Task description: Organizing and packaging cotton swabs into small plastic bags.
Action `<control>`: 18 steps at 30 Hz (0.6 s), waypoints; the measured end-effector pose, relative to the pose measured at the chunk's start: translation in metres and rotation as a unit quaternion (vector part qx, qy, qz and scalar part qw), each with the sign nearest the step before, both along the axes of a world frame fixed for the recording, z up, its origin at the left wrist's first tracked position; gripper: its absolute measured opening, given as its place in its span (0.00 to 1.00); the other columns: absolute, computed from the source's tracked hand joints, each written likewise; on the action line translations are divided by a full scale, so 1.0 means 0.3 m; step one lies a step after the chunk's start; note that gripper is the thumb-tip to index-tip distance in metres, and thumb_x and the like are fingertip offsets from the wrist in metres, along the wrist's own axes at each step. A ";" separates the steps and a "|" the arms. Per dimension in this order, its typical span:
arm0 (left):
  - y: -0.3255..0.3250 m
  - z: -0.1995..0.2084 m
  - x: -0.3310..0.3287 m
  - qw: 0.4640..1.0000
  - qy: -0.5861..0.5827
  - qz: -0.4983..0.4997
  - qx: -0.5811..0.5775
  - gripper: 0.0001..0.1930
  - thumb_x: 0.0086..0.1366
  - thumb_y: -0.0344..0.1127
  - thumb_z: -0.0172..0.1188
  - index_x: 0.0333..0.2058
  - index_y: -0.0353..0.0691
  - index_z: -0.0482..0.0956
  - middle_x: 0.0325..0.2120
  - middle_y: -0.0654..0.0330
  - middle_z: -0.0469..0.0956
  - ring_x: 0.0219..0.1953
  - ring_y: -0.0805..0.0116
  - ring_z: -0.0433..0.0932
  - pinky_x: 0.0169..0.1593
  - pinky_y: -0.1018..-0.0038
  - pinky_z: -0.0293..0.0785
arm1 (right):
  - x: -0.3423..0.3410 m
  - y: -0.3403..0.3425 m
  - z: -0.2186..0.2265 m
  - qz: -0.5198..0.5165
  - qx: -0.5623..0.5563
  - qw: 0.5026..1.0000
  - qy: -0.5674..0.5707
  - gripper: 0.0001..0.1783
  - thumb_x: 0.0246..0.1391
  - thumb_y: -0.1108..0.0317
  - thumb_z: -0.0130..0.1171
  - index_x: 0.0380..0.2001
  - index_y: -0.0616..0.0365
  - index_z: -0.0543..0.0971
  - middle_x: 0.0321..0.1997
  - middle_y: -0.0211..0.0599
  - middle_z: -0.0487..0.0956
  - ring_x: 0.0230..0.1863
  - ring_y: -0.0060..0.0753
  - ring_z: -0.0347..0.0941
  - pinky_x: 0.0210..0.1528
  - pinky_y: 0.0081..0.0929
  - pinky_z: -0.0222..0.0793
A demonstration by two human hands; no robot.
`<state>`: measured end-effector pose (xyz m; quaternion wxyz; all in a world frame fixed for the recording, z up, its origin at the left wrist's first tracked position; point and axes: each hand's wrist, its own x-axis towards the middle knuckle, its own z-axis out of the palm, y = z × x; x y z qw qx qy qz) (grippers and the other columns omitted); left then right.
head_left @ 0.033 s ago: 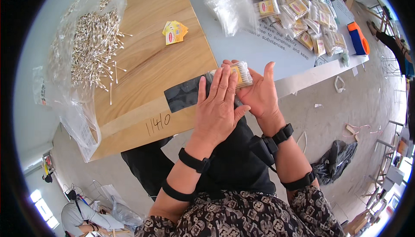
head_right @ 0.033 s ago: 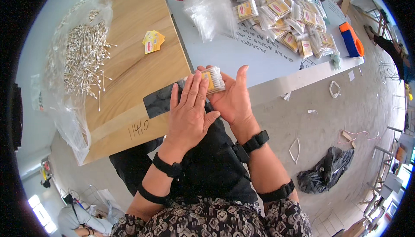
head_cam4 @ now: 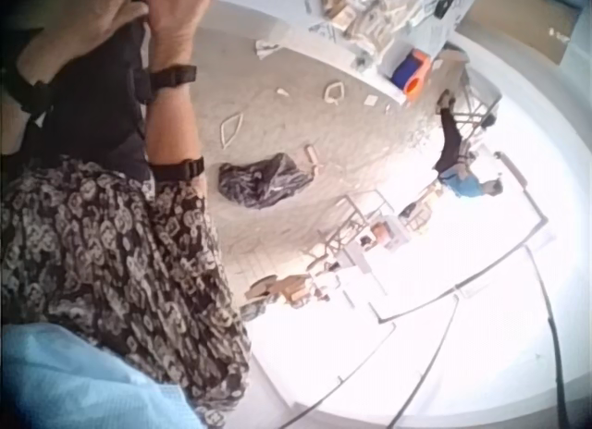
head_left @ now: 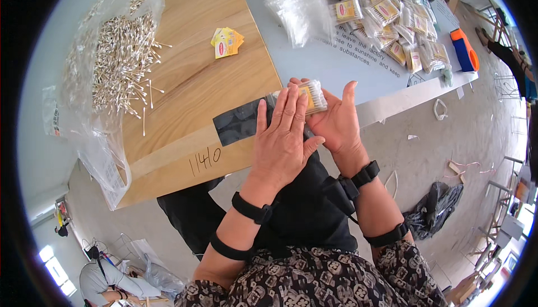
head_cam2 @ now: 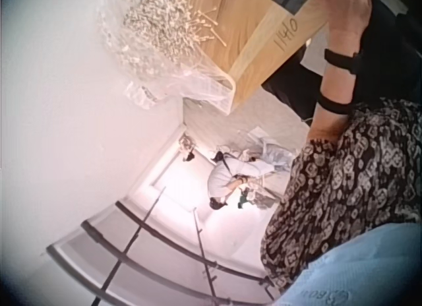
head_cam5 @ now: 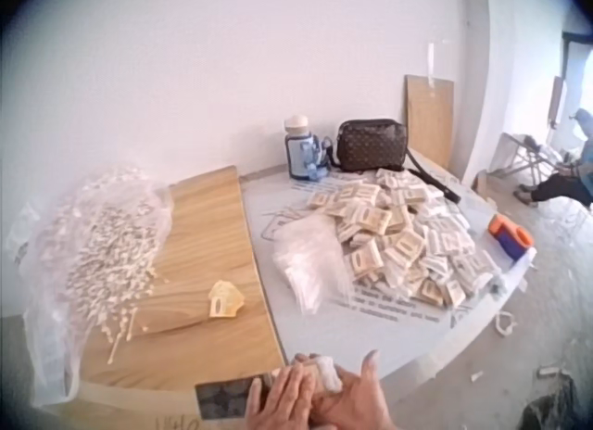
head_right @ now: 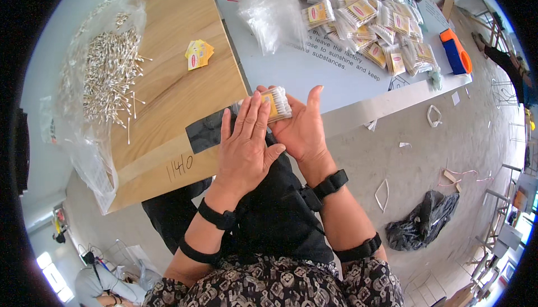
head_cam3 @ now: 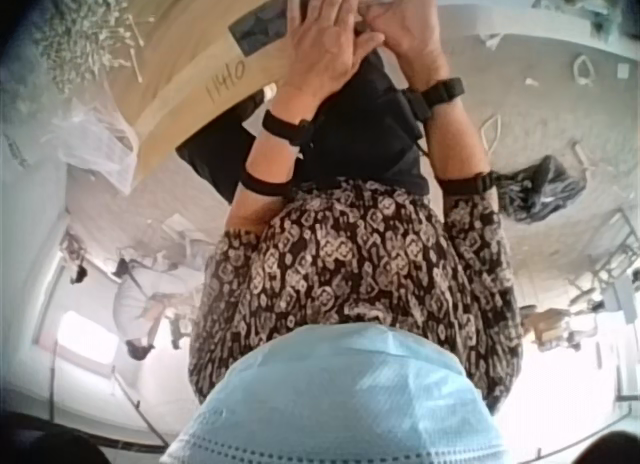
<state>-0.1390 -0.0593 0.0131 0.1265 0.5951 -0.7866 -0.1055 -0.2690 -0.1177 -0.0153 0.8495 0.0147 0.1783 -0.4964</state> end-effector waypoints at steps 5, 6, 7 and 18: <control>-0.005 0.006 -0.002 1.000 -0.001 -0.004 -0.014 0.38 0.68 0.60 0.42 0.67 0.38 0.54 0.69 0.51 0.52 0.71 0.55 0.50 0.69 0.51 0.41 | 0.002 0.003 0.012 0.012 0.016 1.000 0.020 0.55 0.59 0.27 0.29 0.61 0.77 0.58 0.63 0.56 0.65 0.65 0.49 0.62 0.69 0.44 0.56; -0.014 0.003 -0.004 1.000 0.000 -0.016 -0.004 0.37 0.69 0.59 0.42 0.67 0.38 0.55 0.68 0.51 0.53 0.70 0.55 0.51 0.69 0.51 0.41 | -0.004 -0.001 0.006 0.019 0.019 0.999 0.038 0.54 0.59 0.27 0.30 0.60 0.77 0.58 0.62 0.55 0.67 0.63 0.49 0.65 0.67 0.43 0.60; -0.014 0.008 -0.002 1.000 -0.001 -0.016 -0.005 0.37 0.69 0.59 0.42 0.67 0.38 0.55 0.68 0.51 0.53 0.70 0.55 0.51 0.69 0.51 0.41 | -0.009 -0.008 -0.004 0.019 0.018 0.999 0.037 0.54 0.59 0.27 0.30 0.60 0.77 0.58 0.62 0.55 0.67 0.63 0.49 0.65 0.67 0.43 0.60; 0.027 -0.038 0.119 0.982 0.170 0.069 -0.044 0.26 0.65 0.27 0.52 0.62 0.33 0.61 0.62 0.47 0.63 0.65 0.48 0.60 0.66 0.57 0.54 | 0.032 -0.098 -0.024 -0.031 -0.296 0.611 0.734 0.17 0.58 0.61 0.56 0.25 0.67 0.75 0.18 0.53 0.70 0.20 0.43 0.69 0.27 0.35 0.65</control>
